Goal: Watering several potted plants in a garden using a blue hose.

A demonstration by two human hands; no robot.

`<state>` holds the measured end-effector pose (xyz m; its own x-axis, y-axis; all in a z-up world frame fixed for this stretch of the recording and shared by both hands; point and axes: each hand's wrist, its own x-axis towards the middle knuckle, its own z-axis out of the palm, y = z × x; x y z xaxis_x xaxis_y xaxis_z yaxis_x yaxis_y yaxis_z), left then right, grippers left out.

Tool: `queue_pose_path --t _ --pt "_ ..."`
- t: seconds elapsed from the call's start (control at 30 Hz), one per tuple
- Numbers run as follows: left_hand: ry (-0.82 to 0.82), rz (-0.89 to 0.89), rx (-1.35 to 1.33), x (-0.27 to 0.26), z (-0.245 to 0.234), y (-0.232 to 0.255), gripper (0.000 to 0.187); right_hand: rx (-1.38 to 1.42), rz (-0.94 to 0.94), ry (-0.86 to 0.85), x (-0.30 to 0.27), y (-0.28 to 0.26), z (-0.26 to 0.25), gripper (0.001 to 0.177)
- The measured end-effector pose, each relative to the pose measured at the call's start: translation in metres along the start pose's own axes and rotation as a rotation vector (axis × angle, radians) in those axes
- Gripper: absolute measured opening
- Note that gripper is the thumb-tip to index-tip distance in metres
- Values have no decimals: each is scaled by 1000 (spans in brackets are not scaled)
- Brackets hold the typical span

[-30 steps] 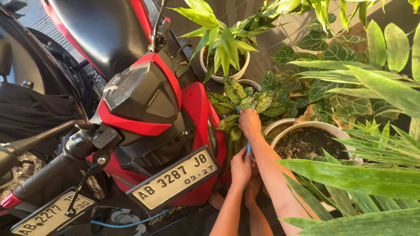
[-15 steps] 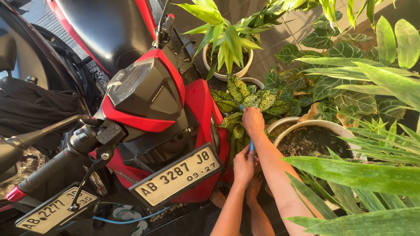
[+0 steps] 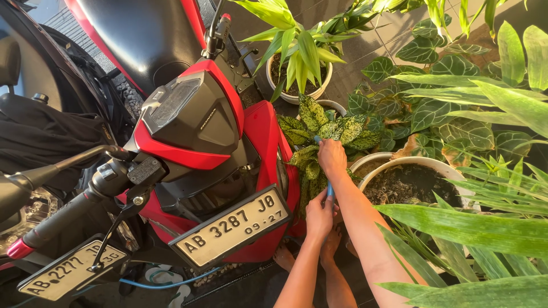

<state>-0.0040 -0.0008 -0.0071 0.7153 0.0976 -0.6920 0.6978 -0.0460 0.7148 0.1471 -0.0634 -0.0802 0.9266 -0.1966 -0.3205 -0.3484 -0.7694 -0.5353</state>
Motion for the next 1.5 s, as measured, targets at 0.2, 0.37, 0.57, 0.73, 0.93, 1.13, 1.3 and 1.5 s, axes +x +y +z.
queue_pose_path --t 0.2,0.37,0.57,0.73,0.93,1.13,1.3,1.5 --pt "-7 7 8 -2 -4 5 39 -13 16 -15 0 -1 2 25" --pt "-9 11 -20 -2 -4 5 40 -13 10 2 -1 -1 4 26" --pt "-4 7 -16 -3 -5 3 39 -23 -12 11 -1 2 7 26" --pt "-5 17 -28 -4 -4 3 39 -31 -25 16 -1 3 9 26" --pt "1 16 -40 -3 -4 3 40 -31 -33 21 -1 3 9 26" --pt "-6 -6 8 -5 -5 4 41 -30 -17 2 -3 0 7 26" --pt "-14 1 4 -6 -4 3 42 -26 -6 -3 -6 -1 4 25" --pt "-1 -25 1 -8 -1 2 39 -47 2 -20 -8 -4 1 25"
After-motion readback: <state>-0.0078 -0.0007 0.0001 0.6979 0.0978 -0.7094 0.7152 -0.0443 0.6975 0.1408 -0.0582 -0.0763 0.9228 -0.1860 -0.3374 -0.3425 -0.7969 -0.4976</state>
